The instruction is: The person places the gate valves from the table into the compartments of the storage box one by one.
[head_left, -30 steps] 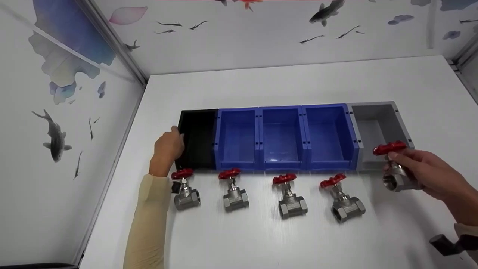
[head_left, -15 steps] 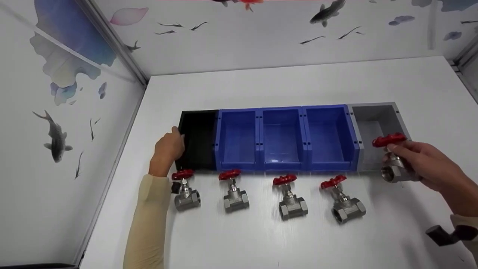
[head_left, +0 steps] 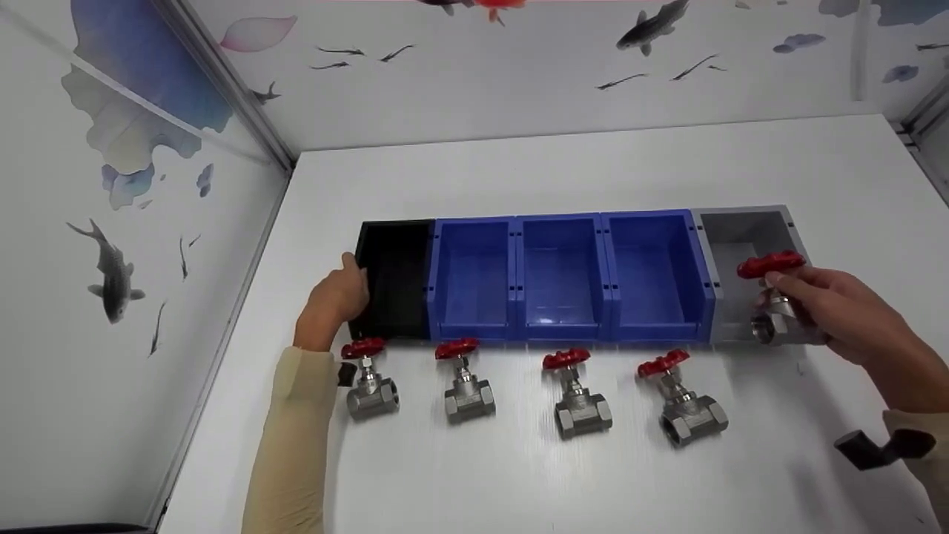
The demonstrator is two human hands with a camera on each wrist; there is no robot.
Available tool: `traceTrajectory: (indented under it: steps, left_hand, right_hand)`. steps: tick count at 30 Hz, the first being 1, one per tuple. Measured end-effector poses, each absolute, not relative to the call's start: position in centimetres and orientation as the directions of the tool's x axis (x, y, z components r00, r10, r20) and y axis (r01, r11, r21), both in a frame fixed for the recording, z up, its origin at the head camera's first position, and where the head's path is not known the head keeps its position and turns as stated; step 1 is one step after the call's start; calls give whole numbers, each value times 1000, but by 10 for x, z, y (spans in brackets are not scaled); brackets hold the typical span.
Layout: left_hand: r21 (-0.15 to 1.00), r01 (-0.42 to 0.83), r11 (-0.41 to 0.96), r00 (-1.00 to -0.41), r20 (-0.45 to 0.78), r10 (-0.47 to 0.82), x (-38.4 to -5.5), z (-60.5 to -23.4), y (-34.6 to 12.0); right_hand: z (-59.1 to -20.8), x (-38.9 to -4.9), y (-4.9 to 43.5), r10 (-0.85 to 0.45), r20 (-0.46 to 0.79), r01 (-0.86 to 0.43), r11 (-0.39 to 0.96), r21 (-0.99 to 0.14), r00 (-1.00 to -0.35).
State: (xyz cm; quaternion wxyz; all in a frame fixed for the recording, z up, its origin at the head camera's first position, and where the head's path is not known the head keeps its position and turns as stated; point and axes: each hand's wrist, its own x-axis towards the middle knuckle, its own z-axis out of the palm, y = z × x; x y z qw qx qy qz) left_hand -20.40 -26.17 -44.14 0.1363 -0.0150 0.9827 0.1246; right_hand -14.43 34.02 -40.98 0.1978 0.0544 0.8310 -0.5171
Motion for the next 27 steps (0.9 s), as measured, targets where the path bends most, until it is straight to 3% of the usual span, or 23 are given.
traceTrajectory:
  steps: [27]
  left_hand:
    - [238,-90,967,-961,-275,-22,-204,-443,-260]
  right_hand:
    - [-414,-170,342,-75,-400,315,493,-811,-914]
